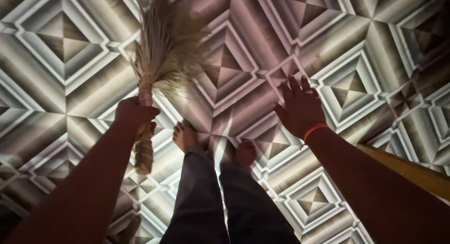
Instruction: The person sweeps a patterned tiled floor using a traditional straw broom. They move systematically across the room, sweeping debris into a pile.
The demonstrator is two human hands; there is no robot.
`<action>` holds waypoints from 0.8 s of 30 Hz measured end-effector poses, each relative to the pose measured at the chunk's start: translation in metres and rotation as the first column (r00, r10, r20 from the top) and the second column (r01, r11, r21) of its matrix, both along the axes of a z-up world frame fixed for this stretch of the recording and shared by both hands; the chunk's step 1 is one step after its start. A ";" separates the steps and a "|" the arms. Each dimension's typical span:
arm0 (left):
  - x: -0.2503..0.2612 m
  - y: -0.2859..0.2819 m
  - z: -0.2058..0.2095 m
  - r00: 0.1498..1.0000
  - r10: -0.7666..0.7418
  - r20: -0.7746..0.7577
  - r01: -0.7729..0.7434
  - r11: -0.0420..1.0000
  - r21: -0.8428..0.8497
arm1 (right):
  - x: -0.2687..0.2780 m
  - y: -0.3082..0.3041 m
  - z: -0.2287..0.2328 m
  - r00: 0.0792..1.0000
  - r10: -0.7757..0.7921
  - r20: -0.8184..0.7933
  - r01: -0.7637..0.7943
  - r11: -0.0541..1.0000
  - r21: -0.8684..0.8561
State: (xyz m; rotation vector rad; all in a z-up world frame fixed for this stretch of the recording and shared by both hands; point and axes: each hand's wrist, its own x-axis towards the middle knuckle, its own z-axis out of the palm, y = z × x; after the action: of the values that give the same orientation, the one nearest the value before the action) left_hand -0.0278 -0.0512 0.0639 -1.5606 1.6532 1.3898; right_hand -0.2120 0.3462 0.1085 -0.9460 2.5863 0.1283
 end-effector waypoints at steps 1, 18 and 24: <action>0.001 0.004 0.012 0.999 -0.017 -0.051 0.014 0.999 -0.044 | 0.002 -0.002 0.003 1.000 -0.004 0.024 0.003 0.999 0.038; -0.017 0.110 -0.045 0.798 -0.575 -0.178 0.602 0.766 0.224 | 0.029 -0.030 -0.012 0.988 0.037 0.151 -0.036 0.999 -0.010; -0.040 -0.050 -0.053 0.929 -0.365 0.066 0.338 0.906 0.256 | 0.022 -0.025 -0.012 0.989 0.044 0.138 -0.056 0.994 0.089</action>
State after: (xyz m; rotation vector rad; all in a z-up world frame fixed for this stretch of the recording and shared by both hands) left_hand -0.0677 -0.1013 0.0104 -1.1150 1.5393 1.2310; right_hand -0.1896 0.3216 0.0964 -0.9522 2.4120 0.1884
